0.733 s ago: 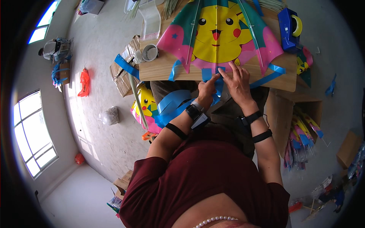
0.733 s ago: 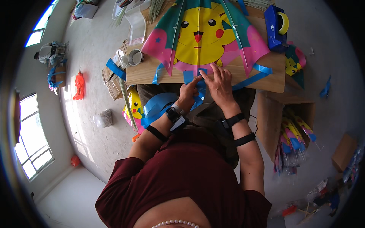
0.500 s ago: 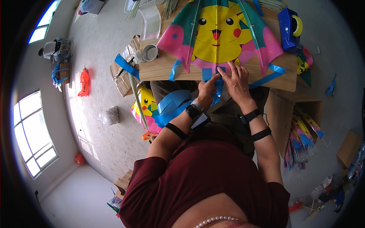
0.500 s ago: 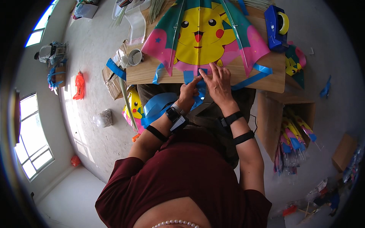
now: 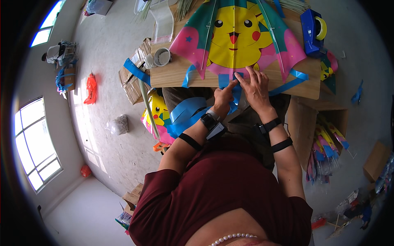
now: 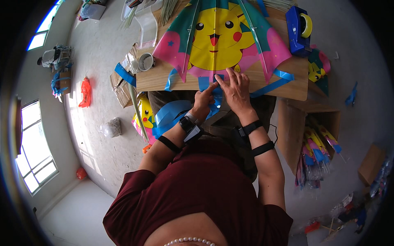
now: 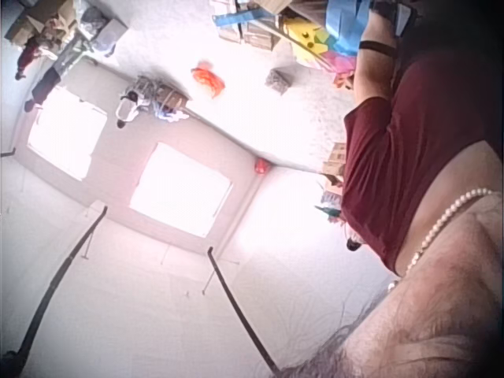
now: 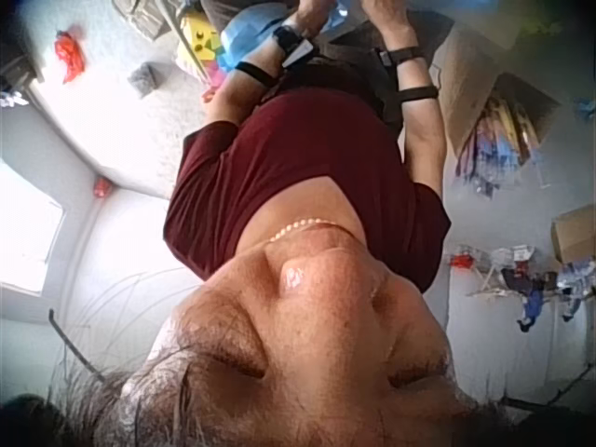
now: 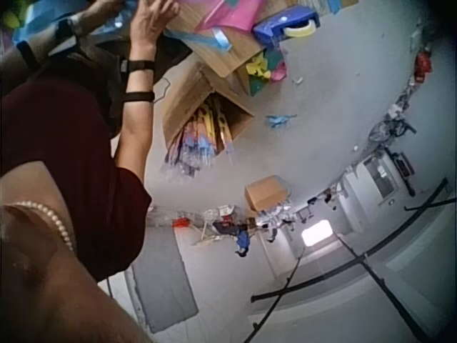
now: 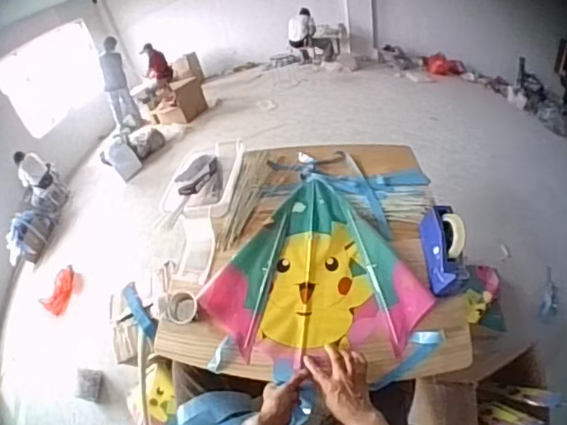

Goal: The person sits on the floor and assembles a Pikachu-themed kite by attaching blue ribbons to the kite's frame using a tape dispenser. They repeatedly cut tape and secure the ribbons to the kite's structure.

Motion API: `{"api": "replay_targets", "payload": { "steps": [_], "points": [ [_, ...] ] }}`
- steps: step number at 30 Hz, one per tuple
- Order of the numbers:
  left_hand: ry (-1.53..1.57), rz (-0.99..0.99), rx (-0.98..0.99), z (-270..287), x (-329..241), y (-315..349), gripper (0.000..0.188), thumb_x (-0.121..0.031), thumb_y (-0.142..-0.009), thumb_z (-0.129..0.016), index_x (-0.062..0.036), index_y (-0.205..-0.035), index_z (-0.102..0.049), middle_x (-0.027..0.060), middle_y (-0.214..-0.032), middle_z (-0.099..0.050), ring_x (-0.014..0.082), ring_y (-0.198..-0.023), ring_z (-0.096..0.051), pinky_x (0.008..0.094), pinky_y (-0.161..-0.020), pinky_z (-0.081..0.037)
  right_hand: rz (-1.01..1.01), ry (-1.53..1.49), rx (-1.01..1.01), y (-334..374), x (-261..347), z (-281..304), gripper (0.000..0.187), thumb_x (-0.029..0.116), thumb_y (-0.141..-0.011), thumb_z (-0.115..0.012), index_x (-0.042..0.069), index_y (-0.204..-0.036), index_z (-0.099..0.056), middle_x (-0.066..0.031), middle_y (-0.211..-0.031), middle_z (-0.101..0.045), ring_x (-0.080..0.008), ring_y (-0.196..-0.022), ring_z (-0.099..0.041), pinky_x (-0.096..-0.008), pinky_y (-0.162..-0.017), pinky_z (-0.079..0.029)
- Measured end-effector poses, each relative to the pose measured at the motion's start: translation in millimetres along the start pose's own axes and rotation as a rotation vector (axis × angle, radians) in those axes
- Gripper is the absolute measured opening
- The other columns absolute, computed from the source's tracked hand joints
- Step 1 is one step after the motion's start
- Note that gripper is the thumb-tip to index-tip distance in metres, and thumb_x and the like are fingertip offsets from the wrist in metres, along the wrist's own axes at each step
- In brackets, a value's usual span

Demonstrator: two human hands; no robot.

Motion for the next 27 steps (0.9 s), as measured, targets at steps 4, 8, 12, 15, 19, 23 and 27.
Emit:
{"api": "replay_targets", "payload": {
  "steps": [4,8,12,15,19,23,27],
  "points": [
    [0.014,-0.005,0.026,-1.6,0.1,0.8,0.018,-0.024,-0.085,-0.080,-0.0138,-0.086,-0.066,-0.0087,-0.063,-0.048,0.0031,-0.048,-0.037,0.0224,-0.044,-0.028,-0.006,-0.018,-0.010,0.0,-1.5,-1.4,0.048,0.014,-0.089,-0.064,0.026,-0.135,-0.062,-0.0150,-0.141,-0.048,-0.0305,-0.129,-0.046,-0.0501,-0.108,-0.031],
    [0.017,-0.011,0.032,-1.8,-0.1,0.1,0.018,-0.025,-0.085,-0.080,-0.0140,-0.086,-0.065,-0.0086,-0.063,-0.048,0.0032,-0.047,-0.037,0.0223,-0.044,-0.029,-0.002,-0.013,-0.001,0.1,-1.6,-0.9,0.049,0.013,-0.088,-0.065,0.026,-0.135,-0.062,-0.0147,-0.141,-0.048,-0.0304,-0.128,-0.046,-0.0500,-0.109,-0.031],
    [0.014,-0.007,0.029,-2.8,0.3,0.4,0.018,-0.025,-0.086,-0.079,-0.0140,-0.086,-0.065,-0.0086,-0.064,-0.049,0.0033,-0.047,-0.037,0.0219,-0.044,-0.028,-0.007,-0.023,-0.006,0.6,-3.1,-3.1,0.049,0.014,-0.088,-0.065,0.026,-0.135,-0.062,-0.0146,-0.141,-0.048,-0.0302,-0.128,-0.046,-0.0502,-0.109,-0.031],
    [0.012,-0.001,0.034,-1.0,3.4,-2.5,0.018,-0.025,-0.086,-0.079,-0.0139,-0.086,-0.065,-0.0085,-0.064,-0.049,0.0032,-0.048,-0.038,0.0217,-0.044,-0.028,-0.006,-0.018,-0.003,0.5,-2.3,-2.4,0.048,0.014,-0.088,-0.065,0.026,-0.135,-0.062,-0.0145,-0.141,-0.048,-0.0302,-0.128,-0.046,-0.0503,-0.109,-0.031],
    [0.012,-0.001,0.030,0.4,6.7,-6.2,0.018,-0.026,-0.086,-0.079,-0.0138,-0.086,-0.066,-0.0082,-0.065,-0.050,0.0032,-0.048,-0.038,0.0215,-0.044,-0.029,-0.003,-0.021,-0.003,0.9,-2.9,-2.9,0.048,0.014,-0.089,-0.064,0.026,-0.135,-0.062,-0.0146,-0.141,-0.048,-0.0302,-0.128,-0.046,-0.0504,-0.109,-0.031],
    [0.015,0.000,0.028,1.7,8.0,-7.5,0.019,-0.026,-0.086,-0.079,-0.0136,-0.087,-0.065,-0.0079,-0.066,-0.051,0.0035,-0.049,-0.039,0.0216,-0.045,-0.030,0.007,-0.014,0.003,0.4,-2.0,-1.5,0.048,0.014,-0.089,-0.064,0.026,-0.135,-0.062,-0.0146,-0.141,-0.047,-0.0304,-0.128,-0.046,-0.0506,-0.109,-0.031],
    [0.028,0.005,0.046,0.2,9.1,-7.0,0.020,-0.027,-0.086,-0.080,-0.0131,-0.088,-0.065,-0.0076,-0.067,-0.052,0.0039,-0.050,-0.039,0.0220,-0.045,-0.031,0.007,-0.011,0.010,1.0,-2.9,-2.6,0.048,0.014,-0.089,-0.063,0.026,-0.135,-0.062,-0.0148,-0.142,-0.047,-0.0308,-0.129,-0.046,-0.0508,-0.109,-0.031]
  ]
}}
Point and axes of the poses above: each hand's wrist, its own y-axis away from the middle knuckle, its own z-axis out of the back of the hand, x = y × z, the point moved 10 cm from there along -y, towards the middle knuckle
